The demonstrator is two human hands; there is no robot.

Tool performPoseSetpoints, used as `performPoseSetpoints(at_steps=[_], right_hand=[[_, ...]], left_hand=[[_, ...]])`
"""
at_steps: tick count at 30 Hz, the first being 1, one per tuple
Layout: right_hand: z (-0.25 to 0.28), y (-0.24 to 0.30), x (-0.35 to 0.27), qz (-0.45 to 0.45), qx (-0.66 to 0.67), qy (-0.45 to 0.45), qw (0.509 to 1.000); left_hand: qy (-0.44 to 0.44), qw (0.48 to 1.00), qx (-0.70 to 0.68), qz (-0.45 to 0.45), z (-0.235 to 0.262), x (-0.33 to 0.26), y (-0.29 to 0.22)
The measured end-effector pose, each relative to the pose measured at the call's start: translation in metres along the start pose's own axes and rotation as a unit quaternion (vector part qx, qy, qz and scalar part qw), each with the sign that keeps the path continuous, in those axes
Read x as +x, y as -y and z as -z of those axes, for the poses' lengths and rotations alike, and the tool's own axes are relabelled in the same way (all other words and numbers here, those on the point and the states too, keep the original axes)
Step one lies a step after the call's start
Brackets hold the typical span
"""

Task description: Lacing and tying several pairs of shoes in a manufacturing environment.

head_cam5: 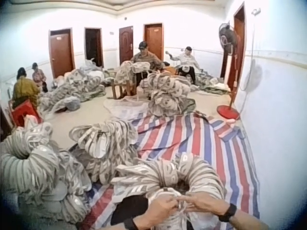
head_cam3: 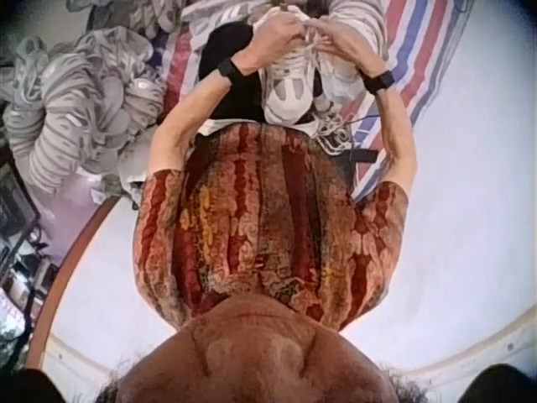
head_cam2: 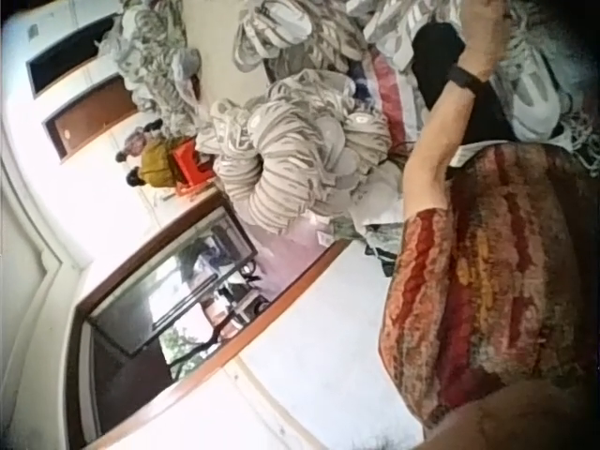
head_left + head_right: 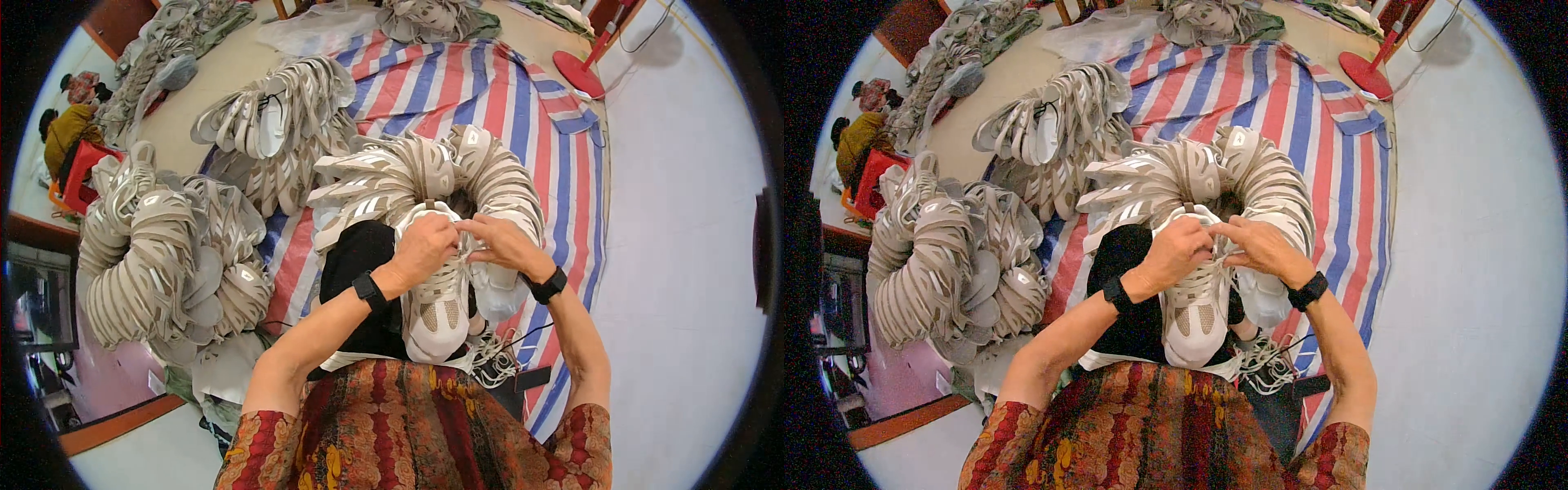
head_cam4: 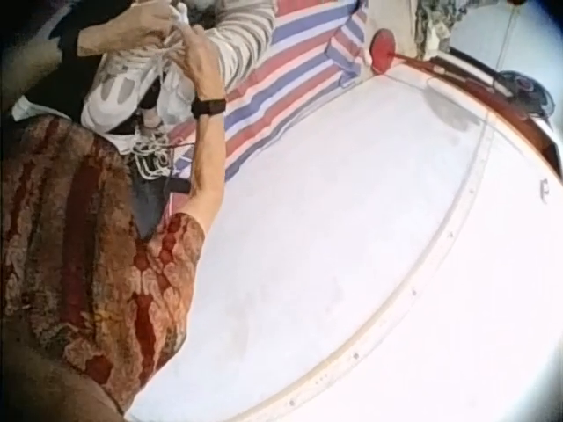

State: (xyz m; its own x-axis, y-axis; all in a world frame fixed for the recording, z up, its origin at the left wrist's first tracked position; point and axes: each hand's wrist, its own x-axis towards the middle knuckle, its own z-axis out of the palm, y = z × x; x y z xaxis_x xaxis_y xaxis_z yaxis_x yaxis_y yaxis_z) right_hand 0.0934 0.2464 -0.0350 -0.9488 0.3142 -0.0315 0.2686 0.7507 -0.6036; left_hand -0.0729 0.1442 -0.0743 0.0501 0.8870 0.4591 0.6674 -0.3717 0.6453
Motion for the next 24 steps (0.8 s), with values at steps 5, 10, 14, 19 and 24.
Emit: performPoseSetpoints(at_steps=[5,10,14,19,24], right_hand=[[-0.003,-0.006,0.004,0.062,-0.026,0.015,0.998],[-0.011,-0.016,0.002,0.054,-0.025,-0.009,0.998],[-0.013,-0.022,0.002,0.065,0.087,-0.024,0.994],[-0.003,-0.025,0.013,0.091,0.102,0.008,0.991],[0.001,-0.026,0.02,0.021,0.174,0.076,0.982]], left_hand=[[0.057,0.998,0.002,-0.038,-0.003,0.002,-0.001],[0.134,0.989,-0.069,-0.001,-0.003,0.008,0.008],[0.191,0.982,0.006,0.006,-0.004,0.013,0.004],[0.244,0.962,0.122,0.017,0.011,0.026,-0.006],[-0.123,0.936,0.312,0.109,0.132,-0.019,0.056]])
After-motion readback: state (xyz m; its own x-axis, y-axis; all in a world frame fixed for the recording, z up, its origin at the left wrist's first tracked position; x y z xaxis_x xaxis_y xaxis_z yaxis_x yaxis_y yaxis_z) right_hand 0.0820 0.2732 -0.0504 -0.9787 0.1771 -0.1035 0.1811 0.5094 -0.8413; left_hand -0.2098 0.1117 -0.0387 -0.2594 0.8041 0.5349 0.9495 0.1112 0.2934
